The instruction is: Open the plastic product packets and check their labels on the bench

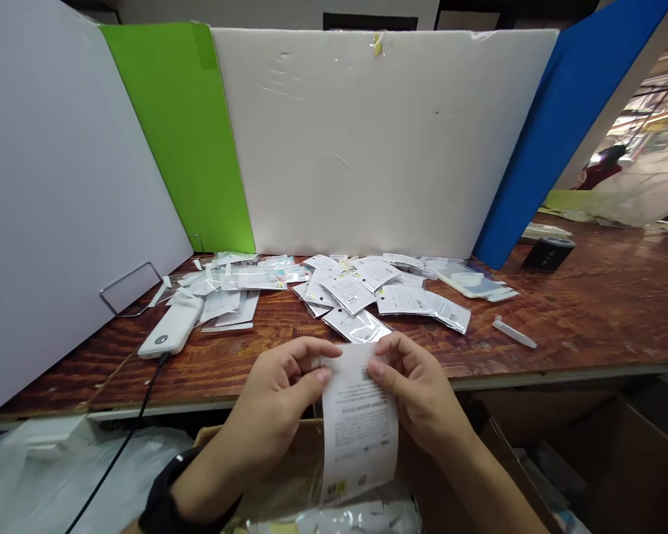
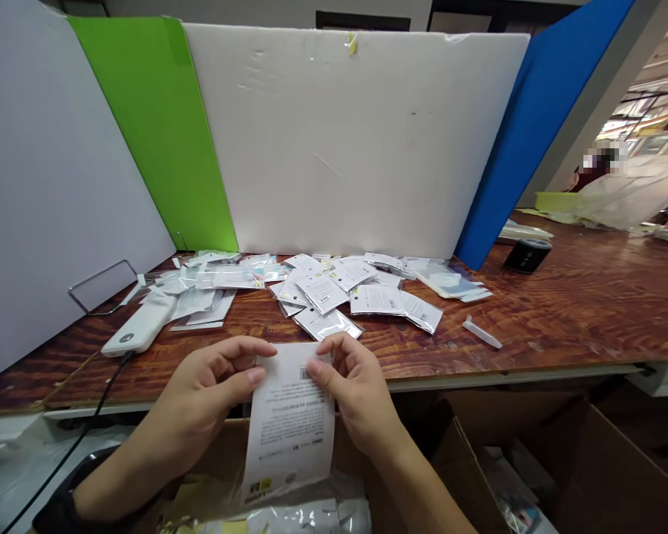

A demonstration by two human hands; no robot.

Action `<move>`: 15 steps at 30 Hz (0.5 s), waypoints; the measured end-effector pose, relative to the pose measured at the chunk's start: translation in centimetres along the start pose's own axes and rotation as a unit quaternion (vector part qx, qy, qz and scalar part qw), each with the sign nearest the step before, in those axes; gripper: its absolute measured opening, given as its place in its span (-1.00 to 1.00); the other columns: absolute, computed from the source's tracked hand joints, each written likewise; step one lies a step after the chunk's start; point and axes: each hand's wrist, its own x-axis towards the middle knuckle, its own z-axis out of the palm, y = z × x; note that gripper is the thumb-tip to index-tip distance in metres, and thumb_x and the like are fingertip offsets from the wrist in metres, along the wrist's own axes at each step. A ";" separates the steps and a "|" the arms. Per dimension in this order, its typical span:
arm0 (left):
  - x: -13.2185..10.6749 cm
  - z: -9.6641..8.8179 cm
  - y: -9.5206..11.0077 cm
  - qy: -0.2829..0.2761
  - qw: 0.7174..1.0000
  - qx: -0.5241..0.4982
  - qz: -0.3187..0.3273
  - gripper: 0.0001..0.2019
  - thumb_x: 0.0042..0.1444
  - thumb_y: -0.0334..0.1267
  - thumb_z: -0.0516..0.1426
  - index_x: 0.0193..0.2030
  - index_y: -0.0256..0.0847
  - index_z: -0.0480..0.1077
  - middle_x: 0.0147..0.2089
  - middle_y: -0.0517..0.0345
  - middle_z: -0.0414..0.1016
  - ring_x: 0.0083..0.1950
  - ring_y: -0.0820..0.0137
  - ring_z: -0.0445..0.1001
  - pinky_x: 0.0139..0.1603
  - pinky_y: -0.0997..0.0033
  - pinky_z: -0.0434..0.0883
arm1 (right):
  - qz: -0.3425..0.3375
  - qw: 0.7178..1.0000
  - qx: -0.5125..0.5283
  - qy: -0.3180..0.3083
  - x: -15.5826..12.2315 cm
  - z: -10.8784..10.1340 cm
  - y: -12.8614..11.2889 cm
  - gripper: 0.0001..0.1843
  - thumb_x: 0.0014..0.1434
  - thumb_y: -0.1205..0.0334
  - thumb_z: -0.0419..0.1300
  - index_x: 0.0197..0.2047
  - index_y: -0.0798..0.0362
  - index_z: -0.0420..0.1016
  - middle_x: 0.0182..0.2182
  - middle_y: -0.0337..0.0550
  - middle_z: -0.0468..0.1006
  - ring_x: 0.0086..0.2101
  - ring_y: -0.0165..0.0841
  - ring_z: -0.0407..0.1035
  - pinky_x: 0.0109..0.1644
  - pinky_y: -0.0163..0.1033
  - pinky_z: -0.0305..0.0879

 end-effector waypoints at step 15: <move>2.7 -1.9 -1.3 0.129 0.979 0.155 -0.013 -0.55 0.13 -0.29 0.06 0.16 -0.41 0.27 -0.05 -0.20 0.54 -0.10 0.20 0.53 -0.09 0.18 0.43 | 0.183 0.965 -0.104 -0.155 0.6 -0.8 0.9 -0.80 0.00 0.12 0.34 -0.38 0.09 0.57 -0.42 -0.23 0.51 -0.36 -0.39 0.48 -0.33 -0.34 0.46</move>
